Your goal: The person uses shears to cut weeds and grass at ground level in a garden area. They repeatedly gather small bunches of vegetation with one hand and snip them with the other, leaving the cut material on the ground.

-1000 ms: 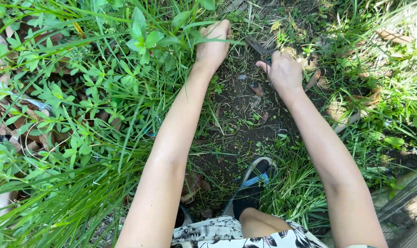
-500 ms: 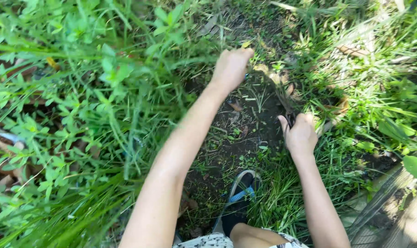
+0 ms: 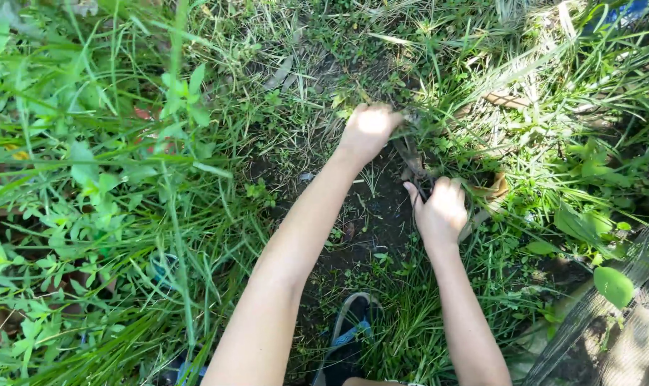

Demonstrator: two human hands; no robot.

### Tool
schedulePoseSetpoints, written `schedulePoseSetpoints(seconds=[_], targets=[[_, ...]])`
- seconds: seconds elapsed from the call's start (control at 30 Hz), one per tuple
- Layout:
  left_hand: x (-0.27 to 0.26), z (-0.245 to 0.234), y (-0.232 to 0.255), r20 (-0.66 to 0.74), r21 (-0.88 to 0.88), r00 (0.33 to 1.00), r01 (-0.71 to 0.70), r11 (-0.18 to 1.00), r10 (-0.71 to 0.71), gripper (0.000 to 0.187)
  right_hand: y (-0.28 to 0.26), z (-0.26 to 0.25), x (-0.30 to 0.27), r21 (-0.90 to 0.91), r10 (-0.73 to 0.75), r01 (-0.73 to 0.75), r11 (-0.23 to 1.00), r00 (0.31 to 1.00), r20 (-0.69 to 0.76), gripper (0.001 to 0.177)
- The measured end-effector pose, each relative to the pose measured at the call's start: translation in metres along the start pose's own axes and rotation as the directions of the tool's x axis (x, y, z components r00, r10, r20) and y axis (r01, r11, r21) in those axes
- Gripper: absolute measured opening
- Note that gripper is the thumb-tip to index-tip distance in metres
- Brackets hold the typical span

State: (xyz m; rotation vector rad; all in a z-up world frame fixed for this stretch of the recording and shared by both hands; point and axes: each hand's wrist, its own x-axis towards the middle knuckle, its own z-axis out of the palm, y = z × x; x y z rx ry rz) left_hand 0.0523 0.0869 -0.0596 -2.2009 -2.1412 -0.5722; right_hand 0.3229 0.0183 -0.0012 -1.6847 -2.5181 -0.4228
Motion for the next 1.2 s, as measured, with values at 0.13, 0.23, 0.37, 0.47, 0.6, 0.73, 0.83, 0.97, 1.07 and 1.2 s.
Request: schedulePoseSetpoints(seconds=[0.13,0.23,0.37,0.47,0.6,0.73,0.83,0.97,1.07,1.2], targets=[[0.028,-0.035,-0.011,0.164,-0.470,0.956,0.292,0.833,-0.243,0.028,-0.003,0.001,0.010,0.005,0.008,-0.008,1.000,0.998,0.061,0.074],[0.047,-0.055,-0.019,0.171,-0.588,0.912,0.398,0.704,-0.373,0.029,-0.007,0.005,0.030,0.057,0.009,-0.013,0.998,0.997,0.075,0.075],[0.057,-0.109,-0.017,0.234,-0.607,0.861,0.493,0.623,-0.452,0.016,-0.021,0.008,0.064,0.114,-0.016,0.002,0.993,0.993,0.118,0.076],[0.050,-0.093,-0.034,0.237,-0.600,0.864,0.490,0.632,-0.444,0.011,-0.031,0.003,0.090,0.219,-0.054,0.003,0.976,0.973,0.227,0.080],[0.046,-0.107,-0.033,0.232,-0.601,0.854,0.502,0.622,-0.465,0.015,-0.038,-0.002,0.110,0.346,-0.076,-0.048,0.937,0.939,0.337,0.075],[0.039,-0.137,-0.026,0.235,-0.617,0.838,0.520,0.591,-0.492,0.013,-0.033,0.013,0.112,0.416,-0.142,-0.010,0.909,0.932,0.333,0.064],[0.036,-0.145,-0.024,0.239,-0.649,0.822,0.532,0.544,-0.518,0.011,-0.028,0.016,0.117,0.449,-0.180,0.021,0.893,0.932,0.314,0.066],[0.045,-0.136,-0.020,0.271,-0.810,0.720,0.529,0.253,-0.639,0.017,-0.029,-0.008,0.118,0.513,-0.171,-0.092,0.853,0.880,0.443,0.069],[0.054,-0.143,-0.029,0.159,-0.758,0.807,0.469,0.454,-0.569,0.020,-0.038,-0.045,0.130,0.483,-0.134,-0.235,0.844,0.778,0.614,0.085],[0.021,-0.193,-0.003,0.197,-0.748,0.872,0.430,0.506,-0.449,0.019,-0.034,-0.061,0.089,0.546,-0.152,-0.188,0.816,0.843,0.516,0.074]])
